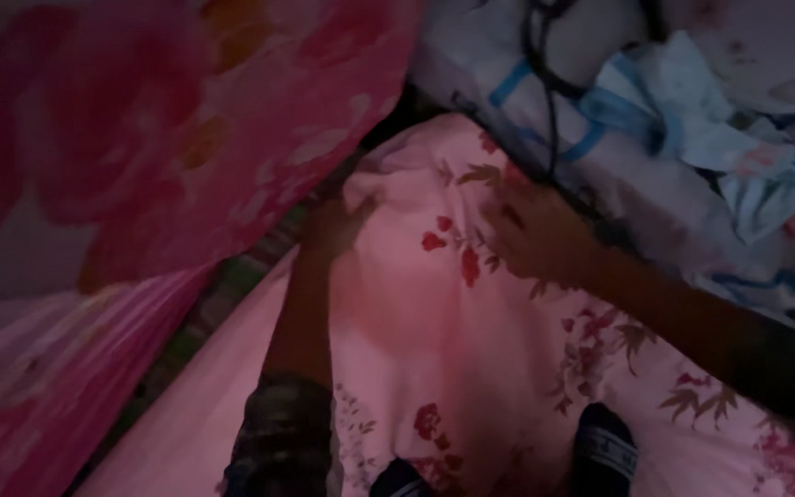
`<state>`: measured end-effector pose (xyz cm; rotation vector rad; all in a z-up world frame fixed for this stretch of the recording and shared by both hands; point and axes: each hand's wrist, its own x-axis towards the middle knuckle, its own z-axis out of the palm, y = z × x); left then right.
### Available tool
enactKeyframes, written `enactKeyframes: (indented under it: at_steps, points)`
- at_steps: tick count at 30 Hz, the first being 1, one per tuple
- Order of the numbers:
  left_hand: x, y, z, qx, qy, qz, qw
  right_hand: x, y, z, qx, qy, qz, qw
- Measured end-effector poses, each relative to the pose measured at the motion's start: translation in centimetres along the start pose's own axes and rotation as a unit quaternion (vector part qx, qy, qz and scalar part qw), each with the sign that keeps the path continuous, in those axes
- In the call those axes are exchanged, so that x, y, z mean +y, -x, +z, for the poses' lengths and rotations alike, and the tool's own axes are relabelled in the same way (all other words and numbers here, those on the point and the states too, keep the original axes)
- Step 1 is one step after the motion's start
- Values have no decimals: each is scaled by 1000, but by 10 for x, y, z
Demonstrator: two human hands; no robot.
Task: The person smoothes a floral bedsheet over a bed by hand and then uses a hairdryer to blow air across the surface of the sheet.
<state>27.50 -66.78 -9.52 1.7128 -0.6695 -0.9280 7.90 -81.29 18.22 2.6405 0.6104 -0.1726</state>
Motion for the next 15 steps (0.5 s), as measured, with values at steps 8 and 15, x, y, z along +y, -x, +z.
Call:
enactKeyframes:
  at_steps: [8, 15]
  points:
    - [-73, -77, 31, -213, 303, 158, 915, -16, 83, 14, -97, 28, 124, 987]
    - [39, -22, 33, 273, -269, 206, 900, -43, 111, 28, 93, -71, 347, 931]
